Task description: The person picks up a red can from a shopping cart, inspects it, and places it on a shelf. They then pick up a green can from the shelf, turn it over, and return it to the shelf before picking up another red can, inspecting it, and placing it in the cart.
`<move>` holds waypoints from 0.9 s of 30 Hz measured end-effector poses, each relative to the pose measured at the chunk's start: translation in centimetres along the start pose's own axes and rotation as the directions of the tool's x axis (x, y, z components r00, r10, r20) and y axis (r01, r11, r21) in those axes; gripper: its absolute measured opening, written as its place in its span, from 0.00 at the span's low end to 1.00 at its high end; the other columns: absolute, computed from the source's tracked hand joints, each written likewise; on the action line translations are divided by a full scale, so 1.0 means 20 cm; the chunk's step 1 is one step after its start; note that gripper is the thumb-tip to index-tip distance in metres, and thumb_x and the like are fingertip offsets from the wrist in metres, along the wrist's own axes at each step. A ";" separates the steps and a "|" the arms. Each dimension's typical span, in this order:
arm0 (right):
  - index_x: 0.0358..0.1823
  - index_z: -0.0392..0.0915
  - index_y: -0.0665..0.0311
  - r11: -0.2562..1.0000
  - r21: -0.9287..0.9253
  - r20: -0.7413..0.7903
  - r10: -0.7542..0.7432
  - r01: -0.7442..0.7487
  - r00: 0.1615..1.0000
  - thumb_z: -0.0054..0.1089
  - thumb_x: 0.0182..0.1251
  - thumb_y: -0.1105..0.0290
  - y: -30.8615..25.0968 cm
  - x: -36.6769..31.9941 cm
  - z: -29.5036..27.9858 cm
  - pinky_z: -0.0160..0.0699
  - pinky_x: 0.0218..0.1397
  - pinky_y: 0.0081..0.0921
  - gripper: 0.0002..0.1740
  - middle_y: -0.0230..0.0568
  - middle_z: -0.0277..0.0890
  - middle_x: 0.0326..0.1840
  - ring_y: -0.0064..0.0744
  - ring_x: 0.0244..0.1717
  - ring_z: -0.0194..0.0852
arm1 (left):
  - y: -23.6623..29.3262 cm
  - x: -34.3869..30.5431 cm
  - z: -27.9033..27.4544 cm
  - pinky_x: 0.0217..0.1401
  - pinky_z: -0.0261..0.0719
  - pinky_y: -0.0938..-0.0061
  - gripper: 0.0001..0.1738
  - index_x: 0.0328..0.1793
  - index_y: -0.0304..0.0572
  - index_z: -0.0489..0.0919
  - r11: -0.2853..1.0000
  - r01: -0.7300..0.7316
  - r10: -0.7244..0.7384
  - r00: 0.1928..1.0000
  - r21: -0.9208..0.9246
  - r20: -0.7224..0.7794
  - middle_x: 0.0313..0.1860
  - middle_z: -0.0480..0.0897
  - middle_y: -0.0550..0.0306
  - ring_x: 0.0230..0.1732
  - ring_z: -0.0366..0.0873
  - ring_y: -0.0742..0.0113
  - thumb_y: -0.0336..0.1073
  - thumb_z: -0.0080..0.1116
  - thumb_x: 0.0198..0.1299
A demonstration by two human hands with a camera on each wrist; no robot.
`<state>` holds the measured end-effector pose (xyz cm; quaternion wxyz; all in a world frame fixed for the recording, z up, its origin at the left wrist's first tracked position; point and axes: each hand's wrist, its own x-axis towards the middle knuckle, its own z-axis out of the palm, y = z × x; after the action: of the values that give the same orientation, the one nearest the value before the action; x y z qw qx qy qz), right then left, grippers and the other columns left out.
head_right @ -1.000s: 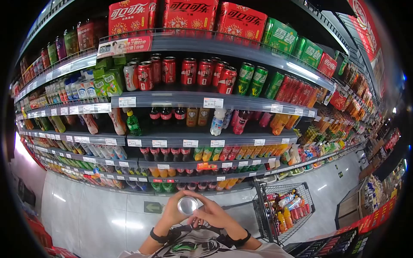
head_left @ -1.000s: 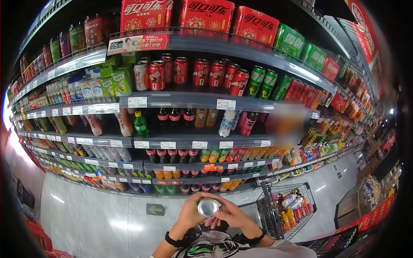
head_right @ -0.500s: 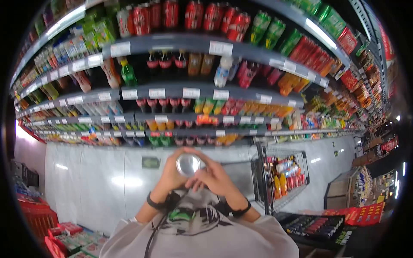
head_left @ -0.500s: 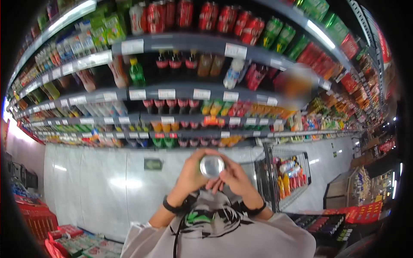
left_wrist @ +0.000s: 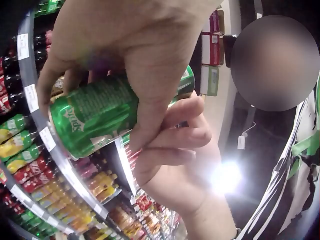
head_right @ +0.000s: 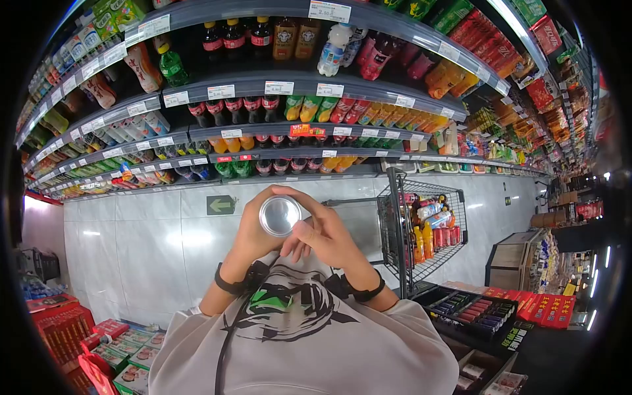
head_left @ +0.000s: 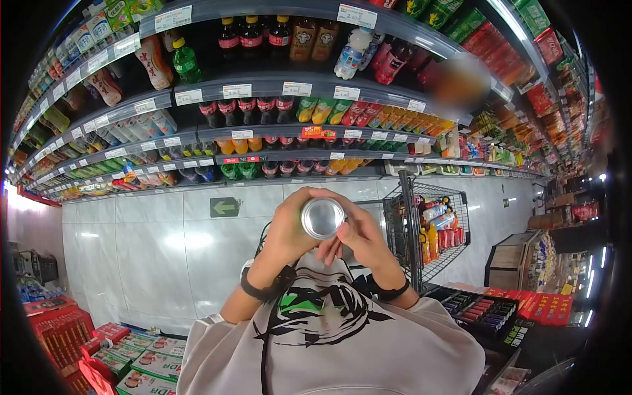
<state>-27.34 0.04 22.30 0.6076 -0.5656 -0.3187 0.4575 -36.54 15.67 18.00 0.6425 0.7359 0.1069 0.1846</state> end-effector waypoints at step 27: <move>0.81 0.64 0.58 0.985 -0.155 -0.028 -0.083 0.077 0.996 0.49 0.78 0.59 -0.01 -0.10 0.05 0.83 0.37 0.22 0.33 0.38 0.86 0.33 0.27 0.31 0.88 | 0.04 -0.09 0.07 0.70 0.75 0.57 0.28 0.52 0.36 0.81 0.914 -0.252 0.347 0.891 0.317 -0.294 0.54 0.85 0.48 0.65 0.80 0.44 0.28 0.74 0.40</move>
<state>-28.94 -1.35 22.88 0.5856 -0.6052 -0.3648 0.3970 -37.59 13.52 18.30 0.4705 0.7807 0.1259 0.3915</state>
